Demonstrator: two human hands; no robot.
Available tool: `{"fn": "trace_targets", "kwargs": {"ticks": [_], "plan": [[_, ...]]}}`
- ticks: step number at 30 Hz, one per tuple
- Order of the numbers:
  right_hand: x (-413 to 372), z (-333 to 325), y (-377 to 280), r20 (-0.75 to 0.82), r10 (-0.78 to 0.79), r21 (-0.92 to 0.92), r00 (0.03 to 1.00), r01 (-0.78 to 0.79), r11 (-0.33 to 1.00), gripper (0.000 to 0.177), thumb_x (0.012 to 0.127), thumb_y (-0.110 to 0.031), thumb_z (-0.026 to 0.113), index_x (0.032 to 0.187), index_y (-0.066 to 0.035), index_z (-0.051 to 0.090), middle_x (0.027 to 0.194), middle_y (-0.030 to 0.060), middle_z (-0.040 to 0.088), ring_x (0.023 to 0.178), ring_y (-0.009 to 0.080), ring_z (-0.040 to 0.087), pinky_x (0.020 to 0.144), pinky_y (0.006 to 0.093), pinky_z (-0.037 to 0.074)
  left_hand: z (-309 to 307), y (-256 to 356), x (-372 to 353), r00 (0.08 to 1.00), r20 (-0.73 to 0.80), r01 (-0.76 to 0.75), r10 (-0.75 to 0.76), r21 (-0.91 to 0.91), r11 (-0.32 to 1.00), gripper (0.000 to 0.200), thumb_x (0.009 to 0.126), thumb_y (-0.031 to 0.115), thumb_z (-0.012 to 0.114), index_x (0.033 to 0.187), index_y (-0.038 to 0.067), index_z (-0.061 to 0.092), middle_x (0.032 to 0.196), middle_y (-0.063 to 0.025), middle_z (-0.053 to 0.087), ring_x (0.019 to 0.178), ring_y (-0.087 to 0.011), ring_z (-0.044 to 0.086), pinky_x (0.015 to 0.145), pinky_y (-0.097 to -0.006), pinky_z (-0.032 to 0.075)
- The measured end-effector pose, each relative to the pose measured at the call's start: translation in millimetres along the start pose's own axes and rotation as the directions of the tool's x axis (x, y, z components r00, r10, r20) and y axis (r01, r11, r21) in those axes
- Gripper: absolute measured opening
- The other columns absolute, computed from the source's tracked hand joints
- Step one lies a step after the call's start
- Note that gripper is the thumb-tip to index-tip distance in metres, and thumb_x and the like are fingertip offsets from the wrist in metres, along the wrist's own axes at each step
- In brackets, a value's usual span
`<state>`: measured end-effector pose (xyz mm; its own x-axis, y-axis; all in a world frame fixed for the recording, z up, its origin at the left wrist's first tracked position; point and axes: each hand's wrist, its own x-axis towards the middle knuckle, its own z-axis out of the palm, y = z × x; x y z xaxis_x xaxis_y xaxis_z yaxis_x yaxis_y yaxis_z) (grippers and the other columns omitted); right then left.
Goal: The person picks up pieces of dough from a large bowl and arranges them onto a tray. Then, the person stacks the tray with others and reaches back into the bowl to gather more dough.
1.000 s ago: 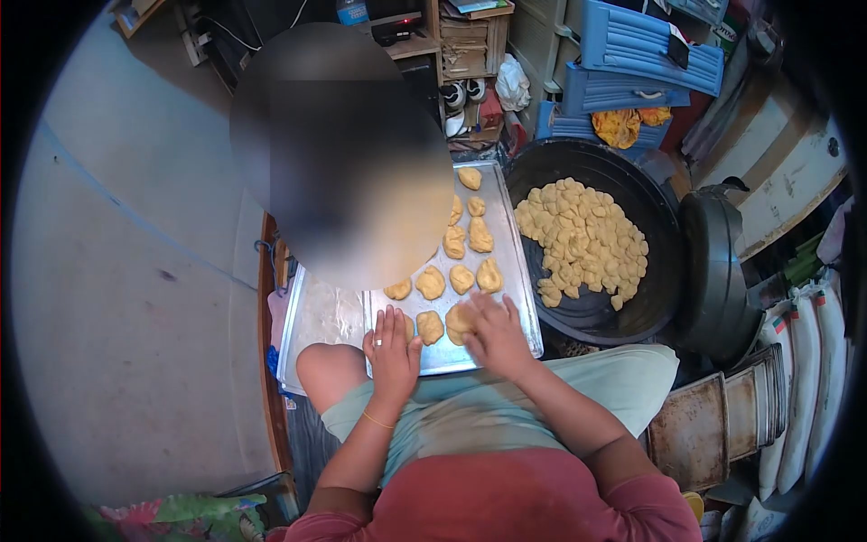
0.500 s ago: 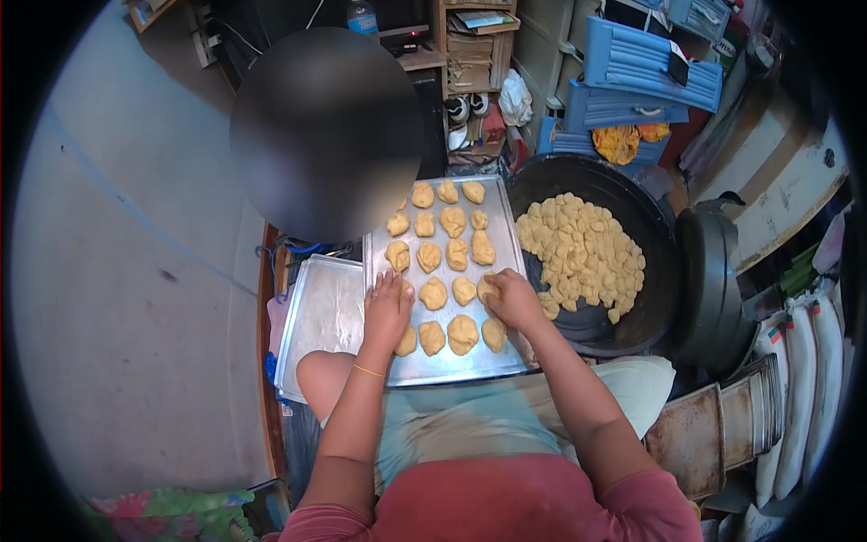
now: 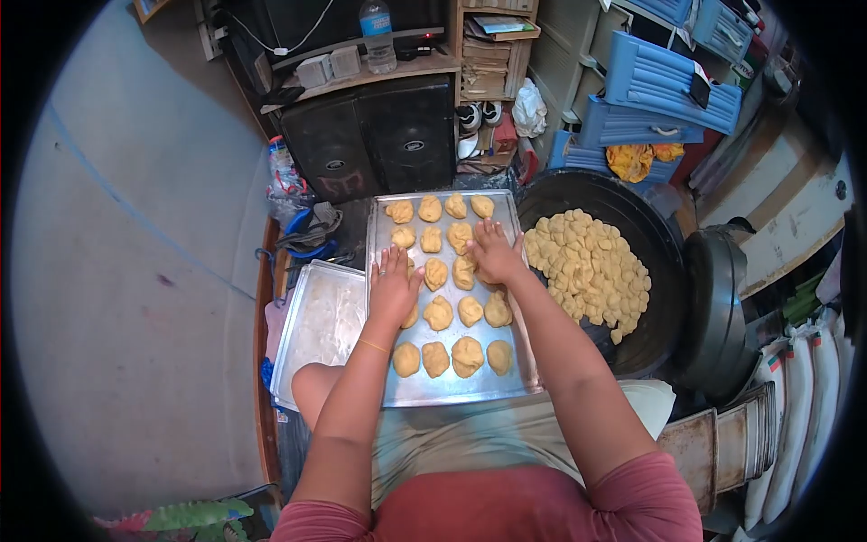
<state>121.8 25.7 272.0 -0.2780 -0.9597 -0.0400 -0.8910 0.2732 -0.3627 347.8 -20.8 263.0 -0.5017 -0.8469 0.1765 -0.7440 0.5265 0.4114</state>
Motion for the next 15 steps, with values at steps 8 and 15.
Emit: {"fn": "trace_targets", "kwargs": {"ticks": [8,15], "plan": [[-15,18,-4,-0.155,-0.032,0.011,0.987,0.034,0.999,0.069,0.094,-0.05,0.034,0.146,-0.005,0.022,0.153,0.0161,0.015,0.142,0.0298,0.014,0.112,0.0553,0.005,5,-11,11,0.996,0.087,-0.043,0.036,0.083,0.996,0.07,0.094,0.048,0.038,0.144,0.0,0.025,0.152,-0.0205,0.017,0.14,-0.0347,0.016,0.113,-0.048,0.011],[-95,-2,-126,-0.375,-0.367,0.49,0.851,0.518,0.701,0.034,0.082,-0.009,0.059,0.116,-0.007,0.054,0.116,0.02,0.048,0.107,0.0373,0.049,0.091,0.0442,0.04,-42,-49,-62,0.942,-0.197,0.034,-0.27,-0.748,0.663,0.06,0.097,0.047,0.036,0.131,-0.001,0.047,0.144,-0.0221,0.033,0.135,-0.0341,0.029,0.11,-0.0409,0.024]]}}
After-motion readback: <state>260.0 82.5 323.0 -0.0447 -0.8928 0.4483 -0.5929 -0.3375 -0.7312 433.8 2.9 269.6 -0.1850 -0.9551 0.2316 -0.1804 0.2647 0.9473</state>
